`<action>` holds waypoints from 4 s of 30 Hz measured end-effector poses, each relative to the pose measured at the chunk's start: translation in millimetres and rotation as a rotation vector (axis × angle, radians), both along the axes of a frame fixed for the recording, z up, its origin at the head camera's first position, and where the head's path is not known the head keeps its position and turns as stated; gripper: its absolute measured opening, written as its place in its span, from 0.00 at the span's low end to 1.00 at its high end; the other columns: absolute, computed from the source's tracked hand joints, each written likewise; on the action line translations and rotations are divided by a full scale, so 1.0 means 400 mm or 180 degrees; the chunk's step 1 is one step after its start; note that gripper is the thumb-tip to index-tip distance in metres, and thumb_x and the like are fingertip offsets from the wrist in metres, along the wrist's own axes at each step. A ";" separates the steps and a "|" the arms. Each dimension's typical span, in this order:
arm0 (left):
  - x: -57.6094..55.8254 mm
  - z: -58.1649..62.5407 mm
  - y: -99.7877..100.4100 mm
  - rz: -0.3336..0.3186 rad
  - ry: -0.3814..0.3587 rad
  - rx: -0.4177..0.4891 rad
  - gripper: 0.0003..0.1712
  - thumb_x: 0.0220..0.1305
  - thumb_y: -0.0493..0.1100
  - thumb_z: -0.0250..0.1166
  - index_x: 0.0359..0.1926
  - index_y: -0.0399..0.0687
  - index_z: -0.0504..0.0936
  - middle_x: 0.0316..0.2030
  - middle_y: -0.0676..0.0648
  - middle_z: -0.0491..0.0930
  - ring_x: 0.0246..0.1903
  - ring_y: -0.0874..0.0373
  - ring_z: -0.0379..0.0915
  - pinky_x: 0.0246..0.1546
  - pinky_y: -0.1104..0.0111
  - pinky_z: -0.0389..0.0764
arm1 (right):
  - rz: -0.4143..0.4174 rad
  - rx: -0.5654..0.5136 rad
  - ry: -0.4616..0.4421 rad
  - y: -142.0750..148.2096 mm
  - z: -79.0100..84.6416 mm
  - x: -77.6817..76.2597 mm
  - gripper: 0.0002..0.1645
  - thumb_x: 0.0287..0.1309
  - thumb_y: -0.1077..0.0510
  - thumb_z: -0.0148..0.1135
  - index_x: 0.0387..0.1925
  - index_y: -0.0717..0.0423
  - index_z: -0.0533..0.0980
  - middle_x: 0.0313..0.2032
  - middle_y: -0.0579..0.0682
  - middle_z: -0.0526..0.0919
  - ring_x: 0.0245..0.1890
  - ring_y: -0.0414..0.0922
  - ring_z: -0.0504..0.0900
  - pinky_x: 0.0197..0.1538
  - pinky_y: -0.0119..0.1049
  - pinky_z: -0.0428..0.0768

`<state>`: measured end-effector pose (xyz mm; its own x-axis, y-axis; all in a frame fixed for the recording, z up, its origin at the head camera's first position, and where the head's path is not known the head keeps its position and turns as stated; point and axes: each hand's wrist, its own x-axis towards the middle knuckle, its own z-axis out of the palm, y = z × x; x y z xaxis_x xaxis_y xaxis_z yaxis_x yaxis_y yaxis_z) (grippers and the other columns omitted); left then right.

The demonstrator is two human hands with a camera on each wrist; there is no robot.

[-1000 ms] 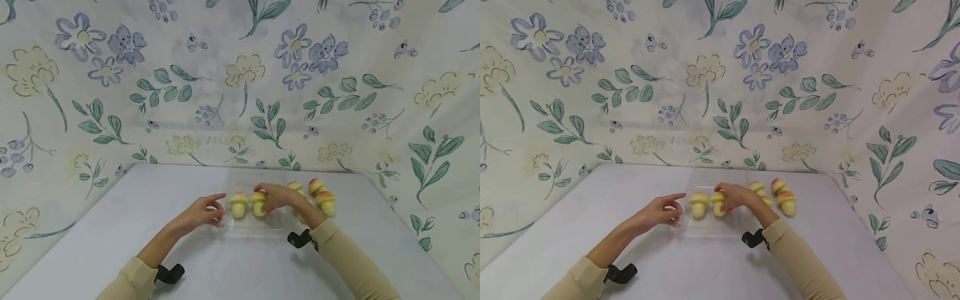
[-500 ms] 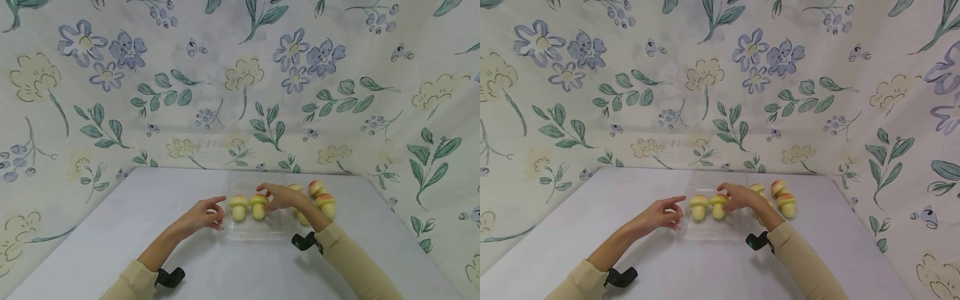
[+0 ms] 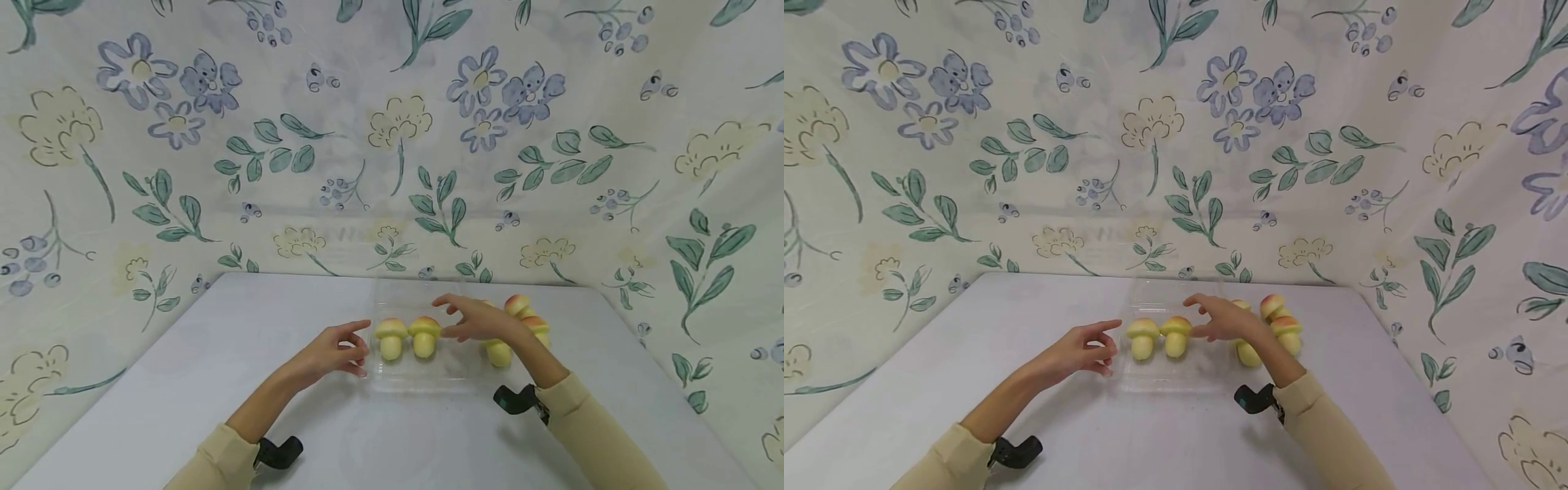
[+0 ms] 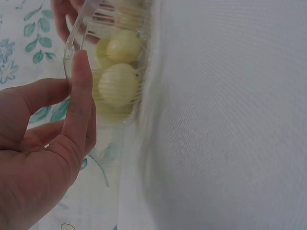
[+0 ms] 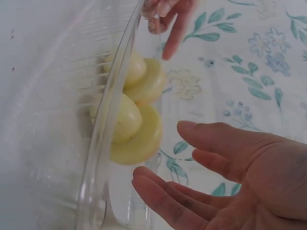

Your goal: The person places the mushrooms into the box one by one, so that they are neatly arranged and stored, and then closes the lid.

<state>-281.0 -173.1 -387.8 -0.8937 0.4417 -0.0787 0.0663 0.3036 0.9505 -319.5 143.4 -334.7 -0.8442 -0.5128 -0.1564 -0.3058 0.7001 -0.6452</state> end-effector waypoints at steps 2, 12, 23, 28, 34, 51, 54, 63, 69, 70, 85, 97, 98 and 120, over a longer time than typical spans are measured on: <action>0.000 -0.001 0.000 0.0004 -0.0007 -0.0002 0.40 0.66 0.35 0.60 0.75 0.38 0.54 0.43 0.40 0.73 0.35 0.57 0.77 0.40 0.65 0.88 | -0.0041 -0.0055 0.0022 0.009 0.000 0.005 0.34 0.62 0.53 0.65 0.68 0.44 0.64 0.66 0.64 0.68 0.47 0.53 0.85 0.48 0.42 0.86; 0.009 0.005 -0.003 -0.0042 0.0024 0.0021 0.39 0.68 0.35 0.59 0.75 0.35 0.53 0.43 0.40 0.73 0.35 0.58 0.76 0.40 0.65 0.88 | -0.0036 -0.0401 0.0323 0.063 0.002 0.032 0.33 0.62 0.50 0.65 0.67 0.45 0.66 0.63 0.61 0.72 0.51 0.53 0.83 0.44 0.40 0.87; 0.011 0.001 -0.003 -0.0036 0.0008 0.0038 0.38 0.68 0.34 0.58 0.75 0.36 0.53 0.43 0.39 0.73 0.35 0.58 0.76 0.39 0.65 0.88 | -0.0116 -0.0384 0.0639 0.127 0.011 0.066 0.33 0.64 0.48 0.62 0.67 0.48 0.65 0.63 0.62 0.73 0.52 0.55 0.83 0.48 0.44 0.86; 0.007 -0.005 -0.001 -0.0039 -0.0010 0.0041 0.38 0.67 0.35 0.59 0.75 0.37 0.54 0.43 0.40 0.73 0.35 0.58 0.76 0.40 0.65 0.88 | -0.0225 -0.0336 0.0716 0.161 0.006 0.064 0.32 0.63 0.49 0.64 0.66 0.48 0.66 0.62 0.63 0.74 0.48 0.52 0.85 0.43 0.39 0.86; -0.003 -0.005 0.000 -0.0067 -0.0019 0.0055 0.38 0.68 0.35 0.58 0.75 0.38 0.54 0.43 0.40 0.73 0.36 0.57 0.77 0.40 0.65 0.88 | -0.0176 -0.0371 0.0866 0.200 -0.001 0.068 0.30 0.64 0.50 0.63 0.65 0.50 0.67 0.61 0.66 0.74 0.48 0.55 0.85 0.40 0.38 0.86; -0.009 -0.002 -0.006 0.0026 -0.0016 0.0013 0.38 0.66 0.34 0.60 0.74 0.38 0.56 0.41 0.41 0.74 0.36 0.58 0.76 0.40 0.66 0.88 | -0.0348 -0.0251 0.0591 0.291 -0.003 0.056 0.34 0.64 0.46 0.62 0.66 0.53 0.65 0.62 0.67 0.72 0.50 0.55 0.83 0.44 0.43 0.86; -0.010 0.000 -0.007 0.0072 -0.0013 -0.0023 0.38 0.66 0.34 0.60 0.74 0.38 0.56 0.41 0.41 0.74 0.36 0.58 0.76 0.39 0.66 0.88 | -0.0393 -0.0183 0.0564 0.308 -0.004 0.053 0.34 0.65 0.48 0.62 0.67 0.53 0.64 0.63 0.68 0.70 0.50 0.57 0.83 0.44 0.44 0.87; -0.011 0.007 -0.012 0.0054 0.0026 -0.0029 0.37 0.66 0.33 0.58 0.74 0.37 0.56 0.43 0.38 0.73 0.35 0.58 0.76 0.39 0.66 0.88 | -0.0475 -0.0030 0.0570 0.337 0.007 0.055 0.35 0.65 0.46 0.61 0.67 0.55 0.64 0.61 0.71 0.70 0.49 0.59 0.83 0.40 0.41 0.87; -0.012 0.003 -0.013 0.0077 -0.0005 -0.0005 0.37 0.66 0.33 0.58 0.74 0.37 0.56 0.43 0.36 0.73 0.36 0.58 0.75 0.40 0.66 0.88 | -0.0477 0.0063 0.0545 0.345 0.005 0.055 0.35 0.65 0.45 0.61 0.67 0.57 0.64 0.60 0.71 0.71 0.49 0.60 0.83 0.38 0.40 0.86; -0.012 0.002 -0.013 0.0091 -0.0019 0.0000 0.37 0.66 0.33 0.58 0.74 0.38 0.56 0.43 0.36 0.73 0.36 0.57 0.75 0.40 0.66 0.88 | -0.0472 0.0065 0.0528 0.347 0.005 0.056 0.35 0.65 0.45 0.61 0.67 0.57 0.64 0.60 0.72 0.71 0.49 0.61 0.83 0.38 0.40 0.86; -0.008 0.007 -0.014 0.0138 0.0011 -0.0048 0.37 0.66 0.33 0.58 0.74 0.37 0.57 0.41 0.41 0.72 0.36 0.57 0.74 0.40 0.66 0.88 | -0.0554 0.0297 0.0451 0.374 -0.016 0.047 0.37 0.62 0.48 0.64 0.67 0.58 0.64 0.58 0.72 0.71 0.44 0.57 0.83 0.37 0.43 0.85; -0.004 0.007 -0.015 0.0100 0.0009 -0.0026 0.37 0.67 0.33 0.58 0.74 0.37 0.56 0.41 0.41 0.72 0.37 0.57 0.74 0.40 0.66 0.88 | -0.0589 0.0394 0.0447 0.365 -0.064 0.034 0.37 0.60 0.52 0.67 0.66 0.62 0.65 0.54 0.70 0.73 0.37 0.50 0.80 0.32 0.39 0.84; -0.003 0.008 -0.015 0.0094 0.0008 -0.0027 0.37 0.67 0.33 0.58 0.74 0.37 0.56 0.41 0.41 0.72 0.37 0.57 0.74 0.40 0.66 0.88 | -0.0588 0.0404 0.0456 0.364 -0.067 0.034 0.38 0.59 0.52 0.67 0.66 0.62 0.65 0.53 0.70 0.73 0.37 0.50 0.79 0.32 0.39 0.83; -0.008 -0.001 -0.015 0.0088 0.0051 -0.0047 0.37 0.67 0.33 0.58 0.74 0.38 0.56 0.42 0.41 0.72 0.37 0.56 0.75 0.40 0.65 0.88 | -0.0768 0.0427 0.0276 0.361 -0.095 0.021 0.46 0.53 0.55 0.72 0.68 0.63 0.60 0.61 0.71 0.68 0.35 0.48 0.79 0.34 0.38 0.83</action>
